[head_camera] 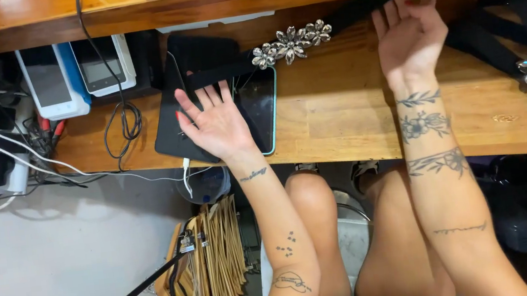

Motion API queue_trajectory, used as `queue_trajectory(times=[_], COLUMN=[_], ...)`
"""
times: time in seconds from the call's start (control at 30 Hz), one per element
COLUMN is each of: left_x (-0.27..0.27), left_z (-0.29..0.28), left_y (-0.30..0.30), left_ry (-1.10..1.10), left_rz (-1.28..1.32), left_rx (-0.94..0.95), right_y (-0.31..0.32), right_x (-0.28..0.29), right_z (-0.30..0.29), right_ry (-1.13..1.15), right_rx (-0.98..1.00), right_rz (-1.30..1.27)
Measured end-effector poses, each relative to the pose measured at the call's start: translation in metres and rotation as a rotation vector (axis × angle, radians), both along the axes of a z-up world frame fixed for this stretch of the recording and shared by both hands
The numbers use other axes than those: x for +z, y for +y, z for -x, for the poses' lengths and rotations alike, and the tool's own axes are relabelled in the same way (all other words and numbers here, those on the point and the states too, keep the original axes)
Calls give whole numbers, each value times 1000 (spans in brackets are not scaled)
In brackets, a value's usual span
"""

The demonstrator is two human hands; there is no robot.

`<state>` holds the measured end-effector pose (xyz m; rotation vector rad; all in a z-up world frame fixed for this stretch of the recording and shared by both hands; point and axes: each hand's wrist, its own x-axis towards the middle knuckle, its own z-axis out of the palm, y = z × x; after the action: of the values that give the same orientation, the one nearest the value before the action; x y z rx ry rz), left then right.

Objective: A person is organizing and inspecting a collection of black belts with decorative rhinestone buckles on a wooden desk in a clothing store.

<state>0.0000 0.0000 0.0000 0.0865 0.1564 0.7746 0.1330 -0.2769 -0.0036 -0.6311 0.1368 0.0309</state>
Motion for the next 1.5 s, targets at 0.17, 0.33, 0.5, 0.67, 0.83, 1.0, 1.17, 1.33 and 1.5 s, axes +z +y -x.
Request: queue_trajectory(times=[0.17, 0.33, 0.5, 0.67, 0.83, 1.0, 1.17, 1.33, 1.5], left_x=[0, 0, 5, 8, 37, 51, 66, 86, 57], left_z=[-6, -16, -28, -27, -8, 5, 19, -2, -11], left_y=[-6, -12, -10, -10, -27, -33, -56, -107, -180], left_ry=[153, 209, 258, 379, 405, 524, 418, 365, 434], left_rz=[-49, -109, -121, -225, -50, -20, -503, -803, -1468], left_rx=[49, 93, 99, 100, 1, 60, 427, 559, -133], right_y=[8, 10, 11, 3, -1, 3, 6, -11, -135], right_x=[-17, -14, -17, -31, -45, -10, 73, 87, 52], right_z=[-17, -20, -31, -37, -36, -16, 43, 121, 167], right_ry=[18, 0, -97, -17, 48, -88, -329, -895, -731], right_rx=[-61, -51, 35, 72, 62, 208, 239, 301, 157], right_rz=[-75, -14, -26, 52, 159, 1048, 1609, 1543, 1896])
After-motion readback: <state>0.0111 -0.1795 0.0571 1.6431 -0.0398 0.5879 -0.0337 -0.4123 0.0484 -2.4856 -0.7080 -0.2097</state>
